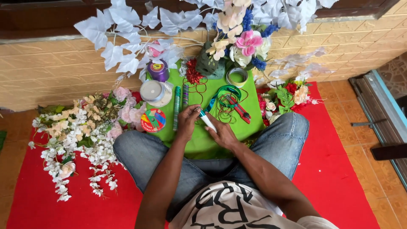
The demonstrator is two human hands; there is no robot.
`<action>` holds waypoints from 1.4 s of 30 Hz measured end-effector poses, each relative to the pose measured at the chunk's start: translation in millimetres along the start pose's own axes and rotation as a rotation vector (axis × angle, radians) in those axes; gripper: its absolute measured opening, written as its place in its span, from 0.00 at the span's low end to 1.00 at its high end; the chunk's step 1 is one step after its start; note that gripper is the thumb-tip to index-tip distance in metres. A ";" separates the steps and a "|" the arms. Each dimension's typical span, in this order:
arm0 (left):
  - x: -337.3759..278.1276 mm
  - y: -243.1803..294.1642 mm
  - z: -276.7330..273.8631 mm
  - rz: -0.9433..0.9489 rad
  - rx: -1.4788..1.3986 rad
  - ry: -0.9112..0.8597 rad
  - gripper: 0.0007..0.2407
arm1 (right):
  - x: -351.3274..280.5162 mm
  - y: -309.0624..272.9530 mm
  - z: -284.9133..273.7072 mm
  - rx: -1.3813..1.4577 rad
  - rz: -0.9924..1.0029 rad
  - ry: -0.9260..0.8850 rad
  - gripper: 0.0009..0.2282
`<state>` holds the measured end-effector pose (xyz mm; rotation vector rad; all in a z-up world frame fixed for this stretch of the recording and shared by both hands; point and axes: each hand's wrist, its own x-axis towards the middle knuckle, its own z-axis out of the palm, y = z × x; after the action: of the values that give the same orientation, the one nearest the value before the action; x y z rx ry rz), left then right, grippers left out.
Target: The person sits cross-legged and wraps a teal ribbon around a white cylindrical object, repeatedly winding and adjusting the ribbon by hand. The person occasionally pauses to reposition the ribbon or the cylinder but continues wrapping throughout the clip.
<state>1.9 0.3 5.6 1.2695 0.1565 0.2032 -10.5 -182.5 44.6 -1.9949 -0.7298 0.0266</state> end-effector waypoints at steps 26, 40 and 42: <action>5.9 -15.2 -1.5 -0.047 -0.030 0.026 0.12 | -3.1 15.8 9.6 -0.016 0.047 0.010 0.24; 7.1 -13.6 0.9 0.025 -0.042 0.019 0.12 | -0.8 16.3 6.1 -0.027 0.007 0.029 0.25; 2.7 -7.4 1.1 0.055 -0.088 -0.022 0.14 | -2.2 22.6 9.3 -0.064 -0.016 0.039 0.25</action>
<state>5.3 -2.1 -1.2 1.1888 0.0929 0.2406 -4.3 -184.0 20.9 -2.0447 -0.7293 -0.0459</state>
